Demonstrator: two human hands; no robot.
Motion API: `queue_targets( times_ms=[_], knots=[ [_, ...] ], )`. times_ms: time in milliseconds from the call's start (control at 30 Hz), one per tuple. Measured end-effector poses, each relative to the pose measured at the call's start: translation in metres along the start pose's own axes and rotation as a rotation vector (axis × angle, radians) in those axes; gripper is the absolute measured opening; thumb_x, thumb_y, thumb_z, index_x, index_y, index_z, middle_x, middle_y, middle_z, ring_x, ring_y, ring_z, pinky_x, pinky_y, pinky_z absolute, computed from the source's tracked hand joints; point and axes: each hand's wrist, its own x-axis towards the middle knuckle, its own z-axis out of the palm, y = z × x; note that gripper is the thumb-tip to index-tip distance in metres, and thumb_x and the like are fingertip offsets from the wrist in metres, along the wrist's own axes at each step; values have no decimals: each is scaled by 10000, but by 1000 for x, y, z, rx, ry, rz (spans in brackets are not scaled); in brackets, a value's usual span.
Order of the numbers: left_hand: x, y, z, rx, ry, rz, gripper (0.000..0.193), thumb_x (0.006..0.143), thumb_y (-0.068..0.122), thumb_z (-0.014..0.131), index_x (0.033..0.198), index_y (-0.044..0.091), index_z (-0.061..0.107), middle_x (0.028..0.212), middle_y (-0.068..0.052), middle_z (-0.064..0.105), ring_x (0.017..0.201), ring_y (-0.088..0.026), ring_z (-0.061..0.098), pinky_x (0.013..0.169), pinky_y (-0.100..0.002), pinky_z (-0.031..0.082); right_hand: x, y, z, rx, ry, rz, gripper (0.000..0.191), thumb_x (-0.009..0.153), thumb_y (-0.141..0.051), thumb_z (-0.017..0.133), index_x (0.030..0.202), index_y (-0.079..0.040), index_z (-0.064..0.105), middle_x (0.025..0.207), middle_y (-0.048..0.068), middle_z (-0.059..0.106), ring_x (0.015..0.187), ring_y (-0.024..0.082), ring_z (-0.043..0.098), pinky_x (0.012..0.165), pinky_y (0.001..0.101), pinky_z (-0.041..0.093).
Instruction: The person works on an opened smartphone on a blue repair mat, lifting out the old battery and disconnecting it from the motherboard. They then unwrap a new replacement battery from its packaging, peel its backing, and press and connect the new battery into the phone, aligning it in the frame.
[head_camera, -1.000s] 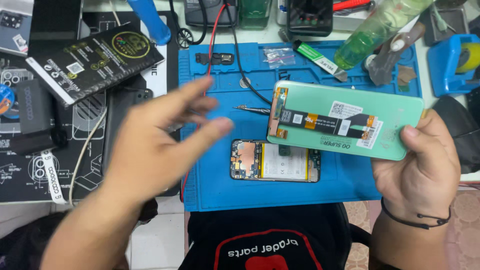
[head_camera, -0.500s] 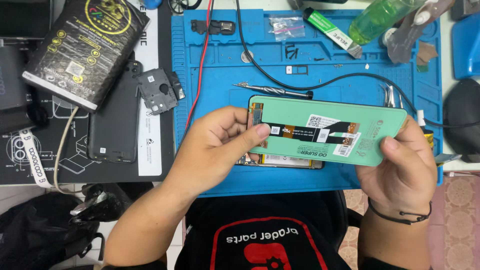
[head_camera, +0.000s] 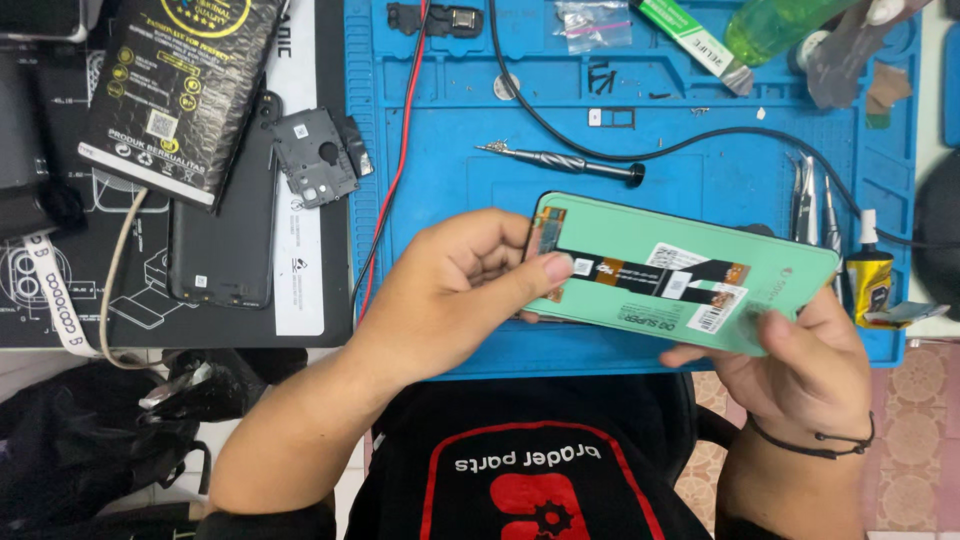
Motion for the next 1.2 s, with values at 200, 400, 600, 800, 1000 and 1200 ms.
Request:
queue_targets(
  times_ms=[200, 400, 600, 800, 1000, 1200],
  knots=[
    [1, 21, -9, 47, 53, 150, 353, 1046, 228, 654, 1304, -14, 662, 1034, -41, 747, 958, -60, 705, 788, -228, 548, -12, -20, -23, 31, 25, -116, 343, 1084, -37, 605, 1357, 152, 520, 1269, 356, 658, 993, 445, 730, 757, 480, 641],
    [-2, 21, -11, 92, 145, 101, 397, 1013, 244, 694, 1296, -32, 667, 1004, -70, 755, 881, -84, 665, 779, -241, 549, -15, -18, -25, 73, 90, -105, 330, 1082, -21, 606, 1341, 171, 536, 1251, 357, 656, 1001, 449, 726, 779, 496, 634],
    [12, 3, 16, -37, 12, -3, 460, 1002, 215, 664, 1397, 4, 558, 990, -74, 755, 916, -76, 699, 799, -239, 564, -17, -6, -17, 71, 79, -66, 388, 1066, -40, 647, 1389, 149, 546, 1323, 343, 619, 1120, 461, 686, 840, 546, 620],
    [15, 3, 18, -65, -164, 50, 278, 1069, 159, 656, 1258, -43, 625, 1000, -60, 714, 892, -88, 649, 782, -255, 543, -23, 4, -22, 250, -139, 126, 766, 903, -480, 753, 1405, 35, 489, 1488, 313, 485, 1247, 520, 600, 839, 615, 595],
    [-1, 12, 21, 337, -432, 198, 225, 1053, 198, 715, 1230, 62, 696, 927, 14, 748, 829, -46, 692, 814, -253, 574, -58, 26, -36, 227, -305, 497, 1232, 764, -597, 838, 1548, 183, 295, 1365, 522, 483, 1156, 548, 615, 872, 555, 582],
    [5, 21, 4, 1005, -181, 675, 709, 751, 335, 913, 1311, 56, 578, 1140, -117, 667, 1142, -322, 573, 990, -432, 465, -71, -5, -60, -7, -170, 279, 1178, 742, -492, 896, 1450, 280, 355, 1254, 541, 541, 1060, 550, 677, 858, 561, 597]
  ],
)
